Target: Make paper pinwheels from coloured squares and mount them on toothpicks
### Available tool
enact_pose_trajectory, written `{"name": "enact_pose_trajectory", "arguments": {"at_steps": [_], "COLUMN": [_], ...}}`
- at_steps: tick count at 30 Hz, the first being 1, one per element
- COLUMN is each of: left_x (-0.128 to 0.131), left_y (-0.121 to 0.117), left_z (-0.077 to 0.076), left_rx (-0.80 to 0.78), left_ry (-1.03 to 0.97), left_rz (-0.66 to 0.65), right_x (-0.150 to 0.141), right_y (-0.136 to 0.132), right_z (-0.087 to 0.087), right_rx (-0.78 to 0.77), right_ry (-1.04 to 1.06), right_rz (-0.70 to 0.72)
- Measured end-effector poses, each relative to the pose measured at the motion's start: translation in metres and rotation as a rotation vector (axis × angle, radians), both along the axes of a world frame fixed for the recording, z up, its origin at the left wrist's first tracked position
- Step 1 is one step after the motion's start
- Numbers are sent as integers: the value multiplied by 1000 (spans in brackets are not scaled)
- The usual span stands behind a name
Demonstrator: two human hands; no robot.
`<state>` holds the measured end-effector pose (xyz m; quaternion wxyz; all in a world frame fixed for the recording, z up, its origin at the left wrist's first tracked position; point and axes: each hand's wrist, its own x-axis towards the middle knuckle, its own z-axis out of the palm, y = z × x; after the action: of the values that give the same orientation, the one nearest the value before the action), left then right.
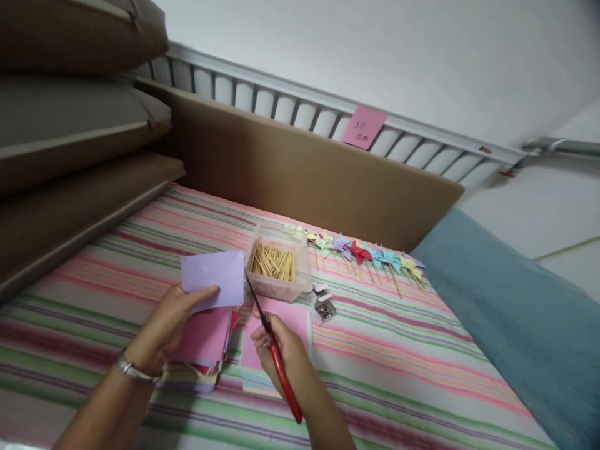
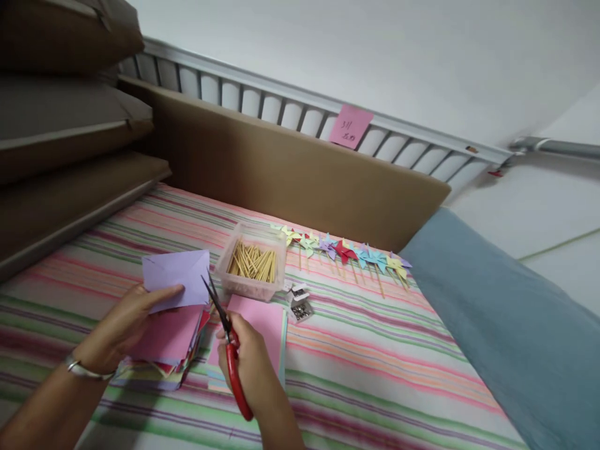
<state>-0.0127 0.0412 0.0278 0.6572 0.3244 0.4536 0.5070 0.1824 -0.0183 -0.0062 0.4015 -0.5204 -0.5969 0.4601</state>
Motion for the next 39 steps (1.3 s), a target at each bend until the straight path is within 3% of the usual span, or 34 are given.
{"name": "enact_pose_trajectory", "arguments": {"at_steps": [4, 13, 25, 39], "left_x": [-17, -33, -36, -29], "left_y": [1, 1, 5, 1], "left_z": [4, 5, -7, -2], "left_rx": [-3, -15, -7, -21], "left_ry": [23, -22, 74, 25], "left_rz": [-61, -137, -195, -188], "right_x": [-5, -11, 2, -7], "right_y": [-8, -9, -12, -10], "right_z": [15, 20, 29, 22], "right_rx": [-147, -308, -359, -331], "right_ry": [-99, -180, -202, -204], "right_rz": [175, 186, 284, 218]}}
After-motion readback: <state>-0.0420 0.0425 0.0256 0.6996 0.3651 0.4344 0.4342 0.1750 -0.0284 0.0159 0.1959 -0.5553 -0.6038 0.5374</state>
